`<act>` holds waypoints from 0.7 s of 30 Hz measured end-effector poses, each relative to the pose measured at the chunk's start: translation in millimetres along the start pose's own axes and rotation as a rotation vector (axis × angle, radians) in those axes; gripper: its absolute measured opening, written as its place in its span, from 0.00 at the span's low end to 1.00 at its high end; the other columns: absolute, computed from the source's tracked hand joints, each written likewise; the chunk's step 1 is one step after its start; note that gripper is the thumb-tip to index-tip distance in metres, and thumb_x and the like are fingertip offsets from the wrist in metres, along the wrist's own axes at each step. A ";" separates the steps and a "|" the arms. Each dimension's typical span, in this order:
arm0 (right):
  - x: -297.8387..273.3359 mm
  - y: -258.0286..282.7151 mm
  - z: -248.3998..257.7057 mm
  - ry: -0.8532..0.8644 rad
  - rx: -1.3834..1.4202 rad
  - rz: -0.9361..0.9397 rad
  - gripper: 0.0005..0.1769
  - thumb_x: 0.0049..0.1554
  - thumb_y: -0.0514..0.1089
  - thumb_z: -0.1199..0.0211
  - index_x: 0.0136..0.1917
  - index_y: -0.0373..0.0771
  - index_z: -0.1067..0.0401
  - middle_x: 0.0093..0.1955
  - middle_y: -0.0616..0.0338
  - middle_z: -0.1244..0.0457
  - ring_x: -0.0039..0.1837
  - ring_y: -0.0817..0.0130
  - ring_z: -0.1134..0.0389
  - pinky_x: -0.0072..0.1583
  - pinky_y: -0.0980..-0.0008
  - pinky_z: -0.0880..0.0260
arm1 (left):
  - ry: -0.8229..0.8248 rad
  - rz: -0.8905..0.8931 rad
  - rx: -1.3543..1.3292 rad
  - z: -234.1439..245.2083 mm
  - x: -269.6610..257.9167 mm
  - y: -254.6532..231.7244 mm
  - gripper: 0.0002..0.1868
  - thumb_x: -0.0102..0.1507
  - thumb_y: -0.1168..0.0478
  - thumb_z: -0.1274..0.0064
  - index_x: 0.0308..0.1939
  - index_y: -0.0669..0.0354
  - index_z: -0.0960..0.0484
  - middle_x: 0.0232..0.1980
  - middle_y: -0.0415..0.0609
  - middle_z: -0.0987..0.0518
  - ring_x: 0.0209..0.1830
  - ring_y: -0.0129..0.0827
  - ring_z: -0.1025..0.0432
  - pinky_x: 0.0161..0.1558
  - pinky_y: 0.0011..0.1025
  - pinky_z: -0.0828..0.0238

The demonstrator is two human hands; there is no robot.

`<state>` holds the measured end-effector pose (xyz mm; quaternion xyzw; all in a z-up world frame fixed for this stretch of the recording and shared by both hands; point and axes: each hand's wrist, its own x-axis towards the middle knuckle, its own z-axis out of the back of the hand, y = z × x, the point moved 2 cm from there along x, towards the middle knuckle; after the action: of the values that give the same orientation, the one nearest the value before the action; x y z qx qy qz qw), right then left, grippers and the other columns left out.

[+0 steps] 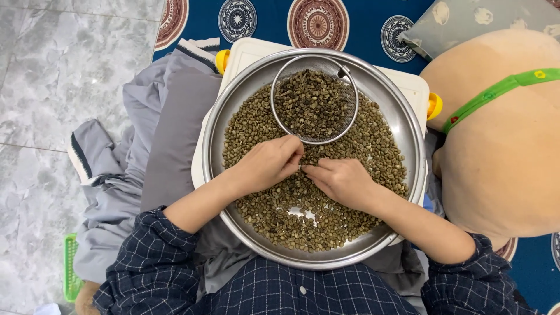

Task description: Manually sorting green coffee beans in a large metal tray to remove defects and debris.

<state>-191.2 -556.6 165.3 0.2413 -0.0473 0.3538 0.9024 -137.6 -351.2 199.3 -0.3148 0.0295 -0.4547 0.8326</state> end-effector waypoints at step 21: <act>-5.6 -20.3 11.9 -0.145 0.588 -0.405 0.09 0.57 0.34 0.40 0.50 0.34 0.21 0.25 0.62 0.42 0.30 0.74 0.42 0.35 0.76 0.40 | 0.178 0.176 -0.125 -6.3 0.1 12.3 0.12 0.67 0.65 0.59 0.46 0.64 0.19 0.29 0.56 0.18 0.28 0.49 0.21 0.33 0.42 0.24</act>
<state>-180.9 -578.5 166.2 0.5195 0.0413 0.1485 0.8404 -130.6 -349.6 187.4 -0.3205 0.1589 -0.4032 0.8423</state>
